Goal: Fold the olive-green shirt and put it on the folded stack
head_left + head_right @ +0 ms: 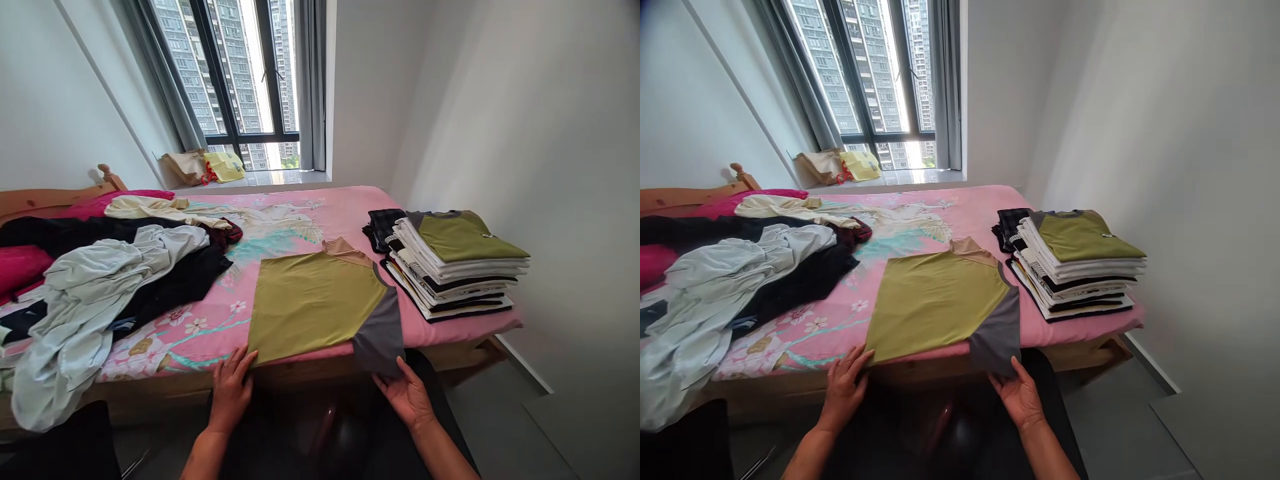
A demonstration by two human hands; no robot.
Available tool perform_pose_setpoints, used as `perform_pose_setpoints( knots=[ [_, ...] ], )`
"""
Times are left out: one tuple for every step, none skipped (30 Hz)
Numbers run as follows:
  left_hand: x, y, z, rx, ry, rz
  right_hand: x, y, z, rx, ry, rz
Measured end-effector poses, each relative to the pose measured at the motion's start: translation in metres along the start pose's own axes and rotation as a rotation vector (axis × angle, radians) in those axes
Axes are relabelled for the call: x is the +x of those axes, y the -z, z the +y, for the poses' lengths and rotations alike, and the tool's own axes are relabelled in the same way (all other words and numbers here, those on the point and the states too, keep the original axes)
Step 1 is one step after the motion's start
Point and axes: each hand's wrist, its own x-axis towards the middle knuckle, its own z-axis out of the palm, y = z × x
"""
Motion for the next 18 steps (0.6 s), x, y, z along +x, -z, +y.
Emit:
perform_pose_setpoints(
  knots=[
    [-0.003,-0.003,-0.007,0.003,-0.027,0.002,0.001,0.0,0.001,-0.002,-0.002,0.003],
    [-0.004,-0.006,-0.011,0.005,-0.043,0.018,0.001,-0.001,0.002,-0.008,-0.001,0.008],
    [-0.005,-0.008,-0.013,0.007,-0.049,0.042,0.002,-0.002,0.003,-0.018,0.0,0.011],
    [-0.005,-0.01,-0.013,0.009,-0.048,0.069,0.003,-0.003,0.004,-0.03,0.002,0.014],
    [-0.004,-0.011,-0.013,0.008,-0.046,0.096,0.003,-0.004,0.005,-0.043,0.004,0.014],
    [-0.003,-0.013,-0.012,0.006,-0.047,0.119,0.004,-0.005,0.005,-0.057,0.004,0.009],
    [-0.002,-0.013,-0.011,0.002,-0.05,0.138,0.004,-0.006,0.006,-0.068,0.006,0.003],
    [-0.001,-0.014,-0.011,-0.003,-0.054,0.152,0.004,-0.007,0.006,-0.076,0.011,-0.003],
    [-0.001,-0.014,-0.01,-0.009,-0.059,0.162,0.003,-0.008,0.006,-0.081,0.018,-0.007],
    [0.0,-0.015,-0.01,-0.016,-0.065,0.168,0.003,-0.009,0.005,-0.085,0.029,-0.011],
    [0.0,-0.015,-0.011,-0.023,-0.07,0.171,0.002,-0.011,0.005,-0.092,0.041,-0.015],
    [0.0,-0.014,-0.011,-0.031,-0.071,0.174,0.001,-0.012,0.004,-0.103,0.059,-0.017],
    [0.001,-0.014,-0.012,-0.038,-0.069,0.175,0.0,-0.013,0.004,-0.118,0.08,-0.017],
    [0.001,-0.014,-0.012,-0.045,-0.064,0.176,-0.001,-0.015,0.003,-0.137,0.103,-0.015],
    [0.001,-0.014,-0.013,-0.051,-0.058,0.176,-0.001,-0.016,0.003,-0.158,0.13,-0.012],
    [0.001,-0.014,-0.013,-0.058,-0.051,0.174,-0.002,-0.017,0.003,-0.18,0.16,-0.008],
    [0.001,-0.014,-0.013,-0.065,-0.044,0.172,-0.003,-0.019,0.002,-0.202,0.192,-0.002],
    [0.002,-0.013,-0.013,-0.073,-0.039,0.17,-0.003,-0.02,0.002,-0.225,0.228,0.003]
  ],
)
